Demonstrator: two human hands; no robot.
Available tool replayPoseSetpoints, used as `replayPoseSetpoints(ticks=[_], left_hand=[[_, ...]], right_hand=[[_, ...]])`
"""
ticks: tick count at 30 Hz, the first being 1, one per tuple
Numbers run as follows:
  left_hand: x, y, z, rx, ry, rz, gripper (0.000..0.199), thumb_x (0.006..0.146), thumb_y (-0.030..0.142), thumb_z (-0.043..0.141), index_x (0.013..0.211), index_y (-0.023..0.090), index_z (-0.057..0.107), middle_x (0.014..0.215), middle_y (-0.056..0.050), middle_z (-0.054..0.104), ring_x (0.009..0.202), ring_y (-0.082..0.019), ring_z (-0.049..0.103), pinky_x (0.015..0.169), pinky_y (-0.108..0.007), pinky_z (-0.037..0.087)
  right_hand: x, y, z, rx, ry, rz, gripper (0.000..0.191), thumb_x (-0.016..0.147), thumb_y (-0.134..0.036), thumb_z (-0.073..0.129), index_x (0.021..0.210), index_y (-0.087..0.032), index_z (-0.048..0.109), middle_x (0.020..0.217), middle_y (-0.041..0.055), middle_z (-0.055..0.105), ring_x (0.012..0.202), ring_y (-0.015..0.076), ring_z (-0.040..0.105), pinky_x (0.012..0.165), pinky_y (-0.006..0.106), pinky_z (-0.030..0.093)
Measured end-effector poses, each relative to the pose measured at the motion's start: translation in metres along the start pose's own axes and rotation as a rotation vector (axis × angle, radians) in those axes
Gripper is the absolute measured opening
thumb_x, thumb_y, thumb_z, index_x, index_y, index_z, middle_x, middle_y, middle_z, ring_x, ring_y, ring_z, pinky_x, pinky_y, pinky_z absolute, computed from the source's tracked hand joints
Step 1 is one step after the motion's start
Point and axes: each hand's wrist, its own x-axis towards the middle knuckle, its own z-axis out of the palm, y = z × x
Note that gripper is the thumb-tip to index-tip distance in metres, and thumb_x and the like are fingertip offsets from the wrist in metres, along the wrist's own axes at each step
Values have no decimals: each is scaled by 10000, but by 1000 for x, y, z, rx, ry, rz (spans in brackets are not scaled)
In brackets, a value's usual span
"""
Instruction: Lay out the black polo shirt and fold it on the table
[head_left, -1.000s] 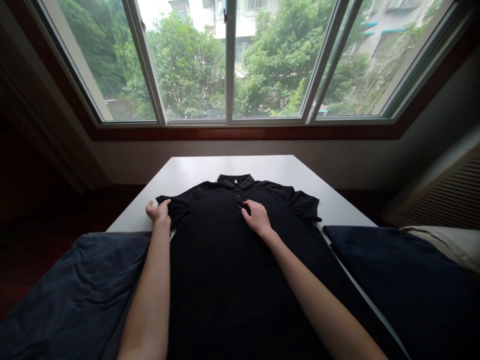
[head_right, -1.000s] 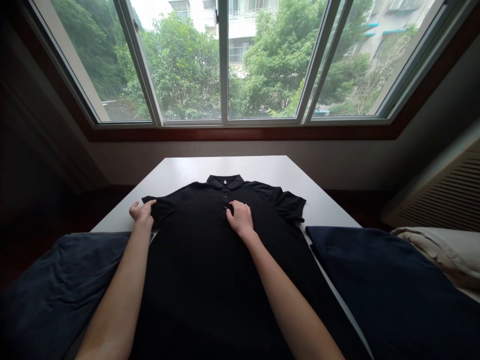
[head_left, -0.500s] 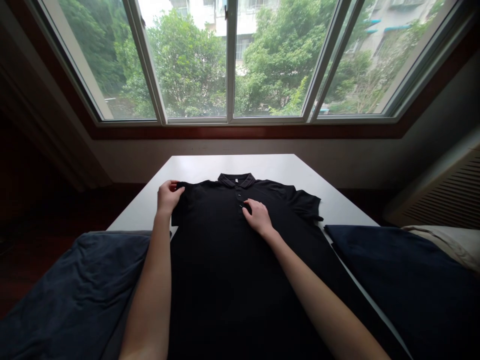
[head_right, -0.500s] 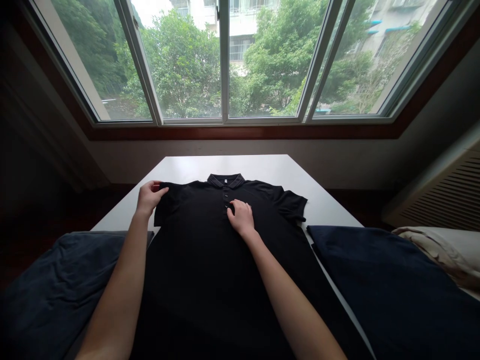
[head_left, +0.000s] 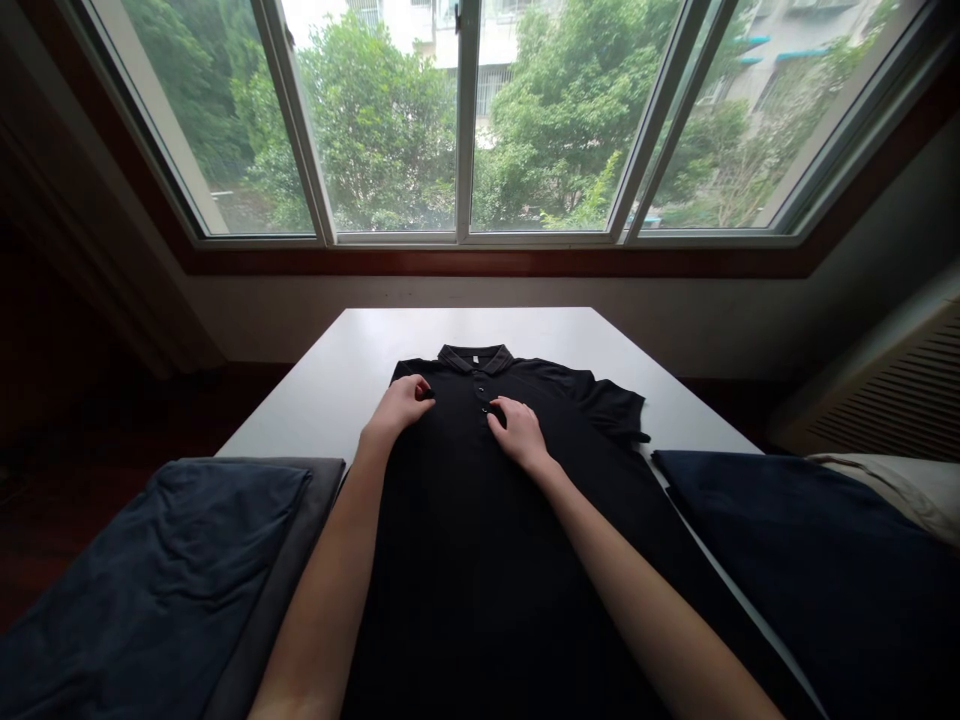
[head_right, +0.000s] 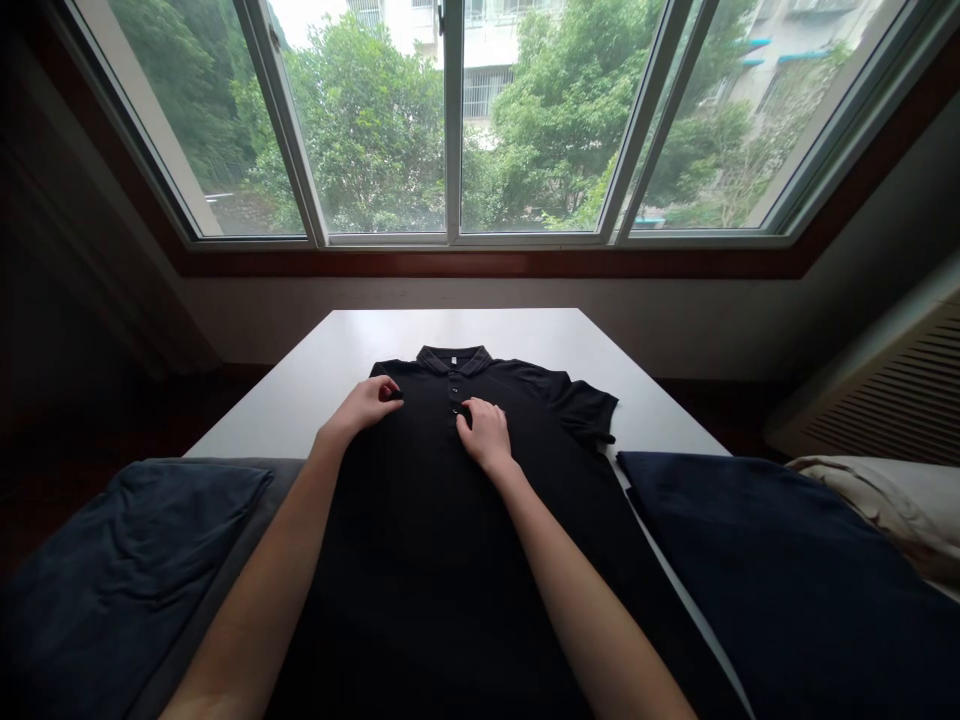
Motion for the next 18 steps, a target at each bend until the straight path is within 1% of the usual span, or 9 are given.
replayPoseSetpoints(ticks=[5, 7, 9, 11, 14, 16, 18], left_hand=[[1, -8, 17, 49, -159, -11, 183, 760, 236, 690, 922, 165, 645, 856, -35, 651, 771, -165, 611, 640, -229, 441], [1, -10, 20, 67, -180, -10, 192, 766, 253, 688, 930, 163, 643, 865, -40, 660, 773, -170, 617, 638, -230, 445], [1, -12, 21, 73, -177, -3, 201, 771, 268, 686, 936, 163, 641, 865, -41, 663, 771, -171, 620, 632, -230, 446], [1, -12, 21, 66, -186, -1, 216, 766, 281, 691, 940, 165, 640, 876, -42, 666, 780, -173, 624, 635, -229, 449], [0, -11, 18, 33, -242, -15, 271, 744, 320, 713, 961, 173, 641, 920, -42, 673, 807, -176, 633, 656, -225, 462], [-1, -8, 14, 26, -279, -25, 314, 732, 369, 724, 972, 182, 645, 953, -44, 677, 828, -182, 637, 668, -224, 468], [-3, -7, 7, 32, -290, -44, 321, 752, 423, 698, 967, 188, 651, 967, -48, 684, 839, -189, 637, 663, -225, 469]], right_hand=[[0, 0, 0, -1, 4, -5, 261, 901, -256, 546, 1135, -165, 618, 1227, 88, 621, 1170, 242, 539, 1083, 416, 321], [0, 0, 0, 0, 7, -6, 262, 901, -256, 547, 1136, -164, 617, 1229, 88, 620, 1170, 240, 539, 1087, 416, 316], [0, 0, 1, 0, 10, -6, 259, 900, -255, 546, 1133, -165, 618, 1230, 86, 620, 1168, 238, 541, 1092, 415, 310], [0, 1, 1, 1, 10, -6, 259, 900, -255, 546, 1132, -164, 618, 1232, 88, 619, 1173, 238, 540, 1091, 412, 314], [0, 1, 1, 1, 10, -7, 261, 900, -254, 544, 1135, -164, 616, 1233, 94, 619, 1181, 240, 537, 1086, 412, 321], [0, 1, 0, 1, 9, -8, 261, 900, -251, 543, 1136, -166, 616, 1234, 95, 619, 1183, 240, 536, 1087, 413, 321], [0, 1, 0, 1, 8, -8, 264, 899, -251, 544, 1137, -165, 616, 1236, 100, 618, 1186, 242, 535, 1084, 415, 325]])
